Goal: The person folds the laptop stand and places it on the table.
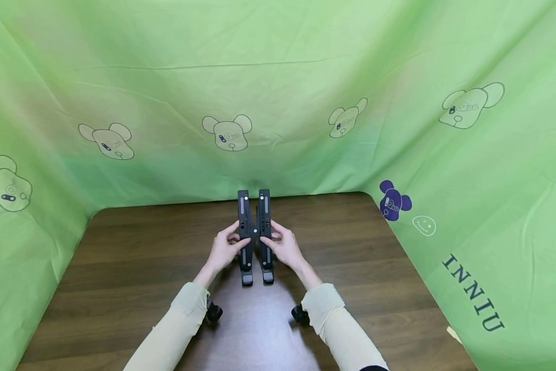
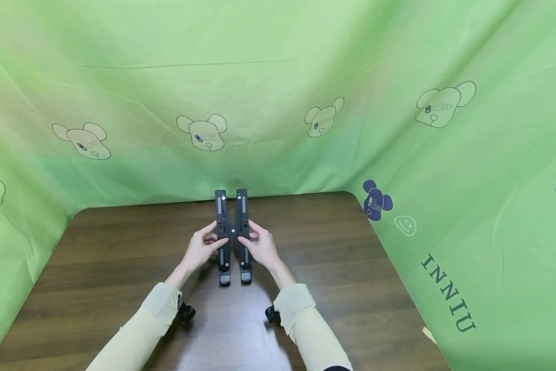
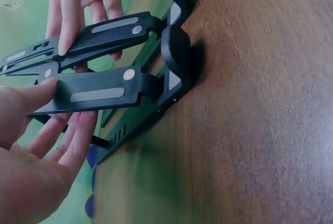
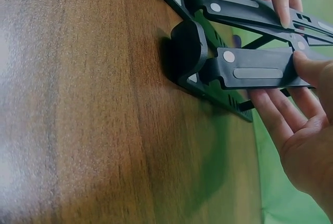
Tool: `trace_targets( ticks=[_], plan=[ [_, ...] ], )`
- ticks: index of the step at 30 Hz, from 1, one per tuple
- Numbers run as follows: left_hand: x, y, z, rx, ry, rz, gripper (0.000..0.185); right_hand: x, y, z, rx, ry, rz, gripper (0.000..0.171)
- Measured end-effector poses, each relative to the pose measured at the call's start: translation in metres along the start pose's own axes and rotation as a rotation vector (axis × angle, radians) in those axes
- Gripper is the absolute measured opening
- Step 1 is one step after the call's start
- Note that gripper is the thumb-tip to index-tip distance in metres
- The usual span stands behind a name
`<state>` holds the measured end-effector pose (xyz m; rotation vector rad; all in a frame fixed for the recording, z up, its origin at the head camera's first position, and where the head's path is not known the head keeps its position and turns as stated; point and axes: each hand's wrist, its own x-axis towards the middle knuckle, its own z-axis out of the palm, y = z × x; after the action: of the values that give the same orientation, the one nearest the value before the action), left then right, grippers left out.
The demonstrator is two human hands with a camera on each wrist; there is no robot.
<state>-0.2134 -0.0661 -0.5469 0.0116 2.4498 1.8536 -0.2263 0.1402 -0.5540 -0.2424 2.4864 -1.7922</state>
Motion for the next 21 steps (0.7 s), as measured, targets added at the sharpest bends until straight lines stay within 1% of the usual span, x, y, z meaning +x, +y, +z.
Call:
trace_targets(
  ticks=[7, 12, 21],
  plan=[
    [0.001, -0.001, 0.005, 0.006, -0.008, 0.014, 0.068, 0.0, 0.002, -0.001, 0.018, -0.009, 0.004, 0.06],
    [0.002, -0.001, 0.007, 0.004, -0.016, 0.01, 0.068, 0.001, 0.003, -0.001, 0.027, -0.015, -0.005, 0.06],
    [0.002, 0.0, 0.012, 0.014, -0.015, 0.01, 0.067, 0.001, 0.004, -0.003, 0.009, -0.032, -0.012, 0.06]
  ],
)
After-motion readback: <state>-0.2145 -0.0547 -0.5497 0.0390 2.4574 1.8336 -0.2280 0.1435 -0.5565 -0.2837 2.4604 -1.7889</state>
